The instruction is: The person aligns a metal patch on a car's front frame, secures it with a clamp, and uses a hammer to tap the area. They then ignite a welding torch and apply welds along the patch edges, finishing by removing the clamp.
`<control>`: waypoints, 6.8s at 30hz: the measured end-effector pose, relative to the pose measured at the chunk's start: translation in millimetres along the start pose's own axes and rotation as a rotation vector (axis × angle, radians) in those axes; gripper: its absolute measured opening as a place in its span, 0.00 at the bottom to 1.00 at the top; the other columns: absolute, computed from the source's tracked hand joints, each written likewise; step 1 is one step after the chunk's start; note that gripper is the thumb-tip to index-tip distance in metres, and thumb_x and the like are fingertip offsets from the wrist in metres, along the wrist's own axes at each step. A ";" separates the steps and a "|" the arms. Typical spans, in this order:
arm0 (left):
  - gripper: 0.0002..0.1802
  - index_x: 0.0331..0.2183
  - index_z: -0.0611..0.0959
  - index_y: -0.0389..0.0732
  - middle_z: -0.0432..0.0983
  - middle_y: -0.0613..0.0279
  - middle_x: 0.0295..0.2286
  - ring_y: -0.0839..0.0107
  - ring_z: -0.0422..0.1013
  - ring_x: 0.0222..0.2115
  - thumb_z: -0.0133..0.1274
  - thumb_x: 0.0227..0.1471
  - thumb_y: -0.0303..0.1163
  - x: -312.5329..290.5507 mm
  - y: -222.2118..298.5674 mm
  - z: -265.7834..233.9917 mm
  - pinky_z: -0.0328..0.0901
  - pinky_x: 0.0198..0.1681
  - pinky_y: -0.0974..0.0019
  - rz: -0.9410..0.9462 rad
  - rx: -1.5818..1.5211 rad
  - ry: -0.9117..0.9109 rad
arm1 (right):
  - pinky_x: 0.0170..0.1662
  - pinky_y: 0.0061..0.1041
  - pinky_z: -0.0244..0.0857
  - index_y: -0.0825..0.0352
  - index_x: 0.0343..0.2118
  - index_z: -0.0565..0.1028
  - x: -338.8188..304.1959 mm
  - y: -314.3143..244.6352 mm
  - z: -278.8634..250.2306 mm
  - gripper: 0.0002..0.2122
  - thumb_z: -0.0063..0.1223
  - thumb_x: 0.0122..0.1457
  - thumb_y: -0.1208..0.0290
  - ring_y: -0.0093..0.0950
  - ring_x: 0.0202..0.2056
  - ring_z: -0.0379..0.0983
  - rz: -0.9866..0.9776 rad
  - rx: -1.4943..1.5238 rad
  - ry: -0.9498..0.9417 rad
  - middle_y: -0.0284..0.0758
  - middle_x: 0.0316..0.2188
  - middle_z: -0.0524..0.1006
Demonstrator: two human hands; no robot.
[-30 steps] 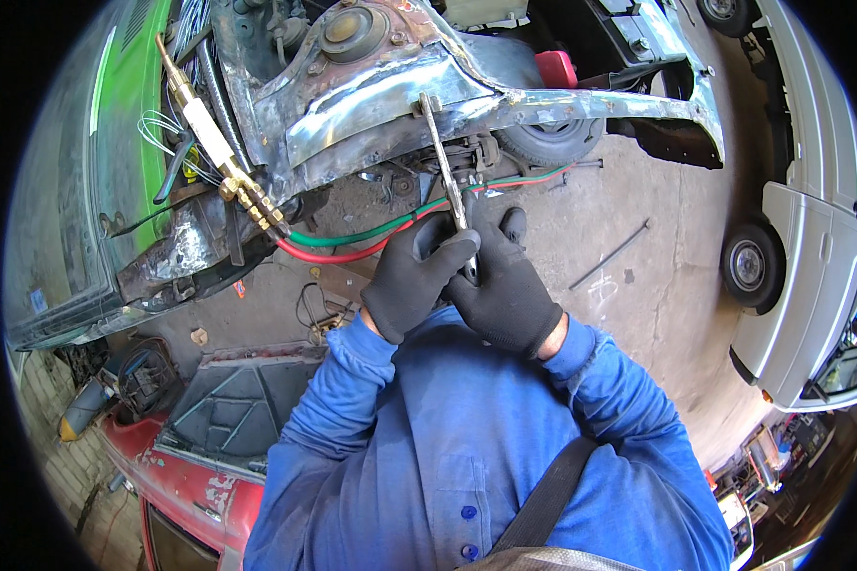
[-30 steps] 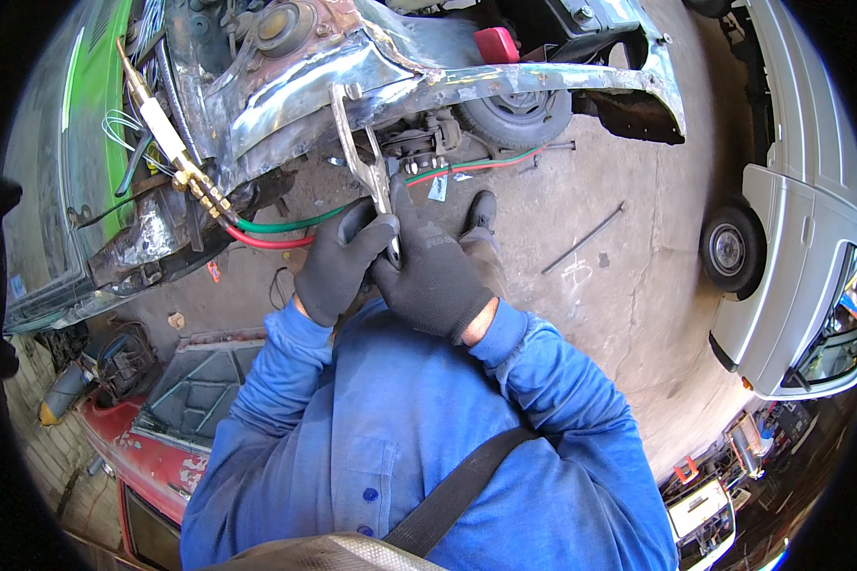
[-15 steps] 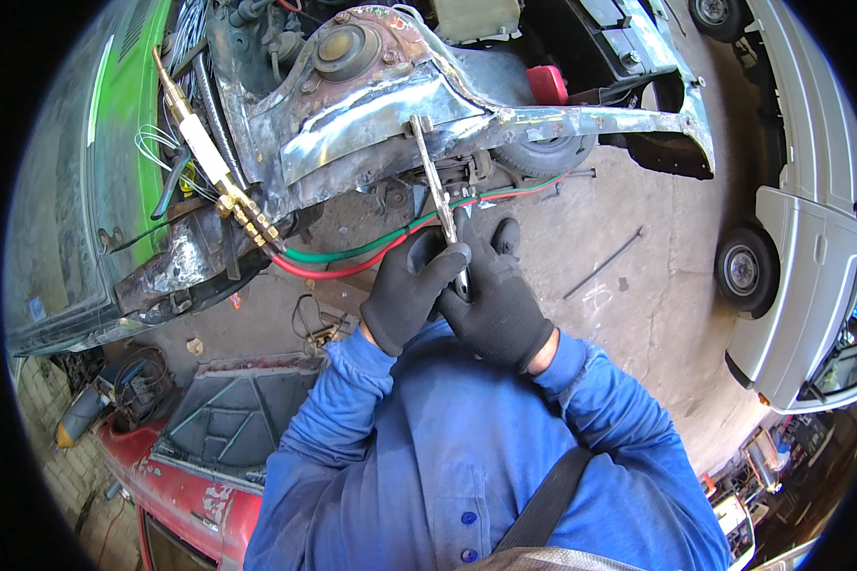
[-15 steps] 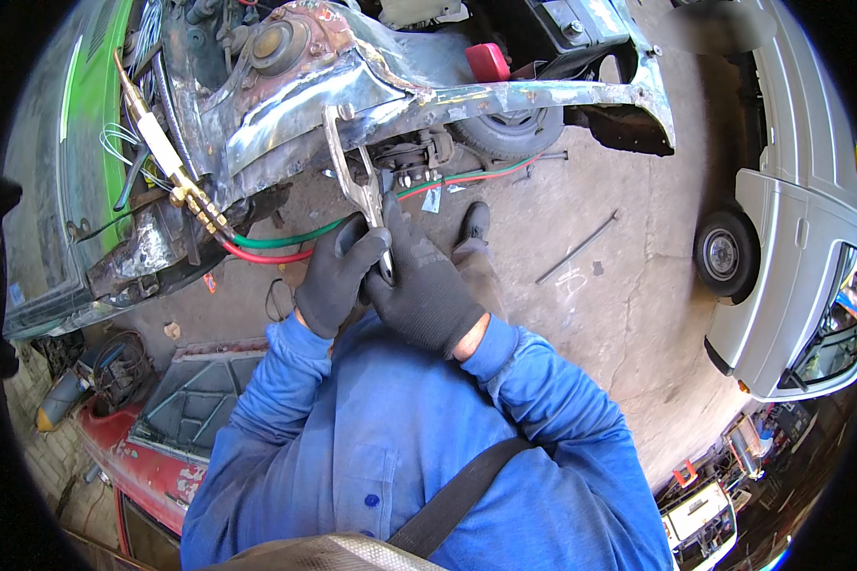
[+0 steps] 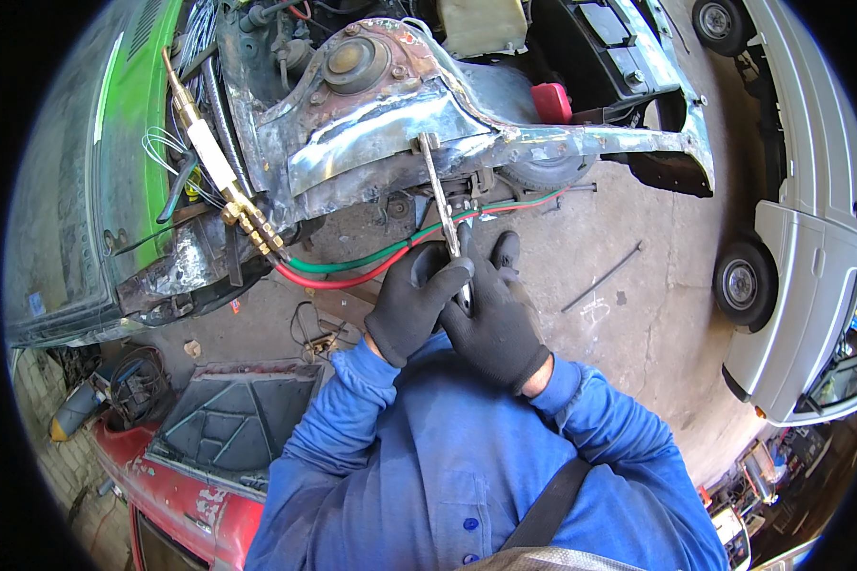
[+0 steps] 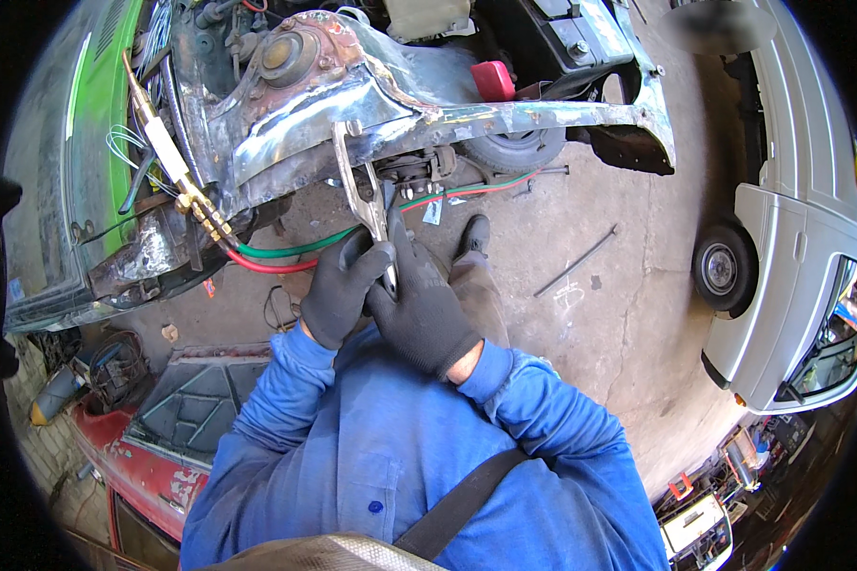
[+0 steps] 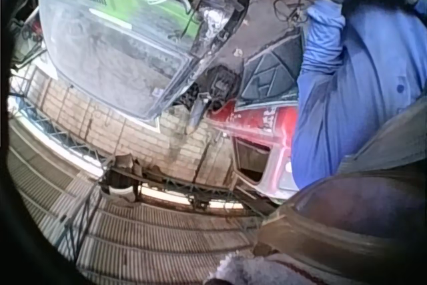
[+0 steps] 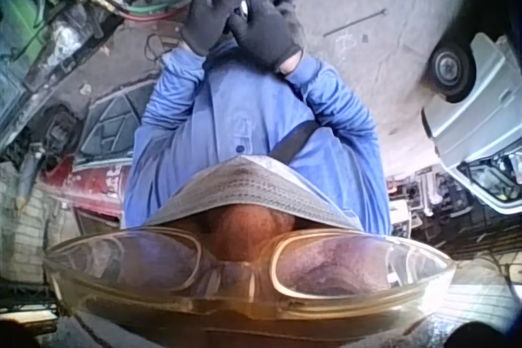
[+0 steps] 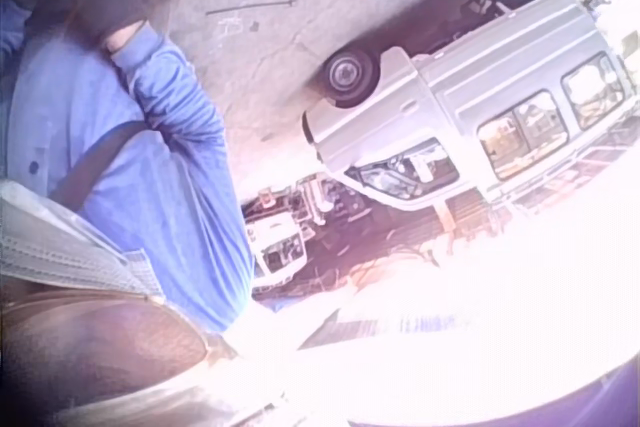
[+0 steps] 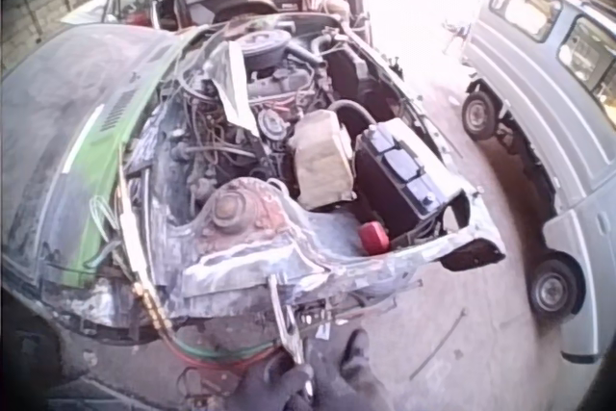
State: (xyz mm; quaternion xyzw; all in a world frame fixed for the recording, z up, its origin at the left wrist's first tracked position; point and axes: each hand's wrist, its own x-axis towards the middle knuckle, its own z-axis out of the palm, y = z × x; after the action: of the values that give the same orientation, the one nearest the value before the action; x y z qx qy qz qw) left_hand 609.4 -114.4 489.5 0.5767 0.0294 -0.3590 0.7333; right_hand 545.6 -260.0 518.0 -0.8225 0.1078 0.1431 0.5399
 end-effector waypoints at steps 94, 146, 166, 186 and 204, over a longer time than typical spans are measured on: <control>0.34 0.60 0.81 0.36 0.87 0.56 0.45 0.84 0.67 0.19 0.39 0.76 0.54 77.8 24.3 -31.8 0.62 0.18 0.76 0.129 -0.388 0.390 | 0.55 0.45 0.70 0.73 0.72 0.63 3.2 -9.4 -14.4 0.37 0.63 0.67 0.56 0.54 0.41 0.84 0.013 -0.035 0.071 0.54 0.38 0.84; 0.18 0.39 0.80 0.49 0.71 0.69 0.19 0.77 0.64 0.15 0.53 0.72 0.53 123.4 -8.7 129.9 0.59 0.19 0.72 0.433 -0.958 0.705 | 0.60 0.48 0.61 0.68 0.71 0.67 130.8 63.2 -296.9 0.42 0.72 0.55 0.57 0.46 0.56 0.73 -0.774 -0.840 -0.198 0.47 0.57 0.77; 0.16 0.48 0.81 0.47 0.73 0.67 0.24 0.77 0.62 0.17 0.52 0.74 0.49 114.5 4.5 147.4 0.58 0.21 0.74 0.447 -0.928 0.758 | 0.64 0.49 0.61 0.70 0.71 0.67 133.8 58.8 -301.7 0.43 0.74 0.54 0.58 0.48 0.61 0.72 -0.723 -0.833 -0.287 0.50 0.61 0.75; 0.24 0.48 0.83 0.44 0.77 0.66 0.27 0.77 0.69 0.22 0.48 0.73 0.55 119.8 -31.2 156.1 0.61 0.23 0.70 0.417 -0.610 0.691 | 0.58 0.47 0.63 0.65 0.72 0.67 131.2 61.7 -300.3 0.40 0.70 0.58 0.57 0.46 0.54 0.73 -0.816 -0.748 -0.205 0.46 0.56 0.77; 0.30 0.65 0.76 0.33 0.84 0.52 0.49 0.82 0.77 0.27 0.50 0.73 0.44 -21.5 48.3 237.5 0.63 0.21 0.81 0.069 -0.029 0.414 | 0.57 0.46 0.67 0.65 0.69 0.71 127.2 67.6 -305.5 0.36 0.69 0.59 0.57 0.47 0.51 0.76 -0.926 -0.633 -0.110 0.45 0.51 0.80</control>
State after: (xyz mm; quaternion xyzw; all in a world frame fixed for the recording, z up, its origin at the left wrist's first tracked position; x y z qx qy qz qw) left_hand 532.4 -305.9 618.3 0.6281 0.1649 -0.2073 0.7316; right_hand 678.6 -570.3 530.2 -0.8971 -0.3411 -0.0406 0.2780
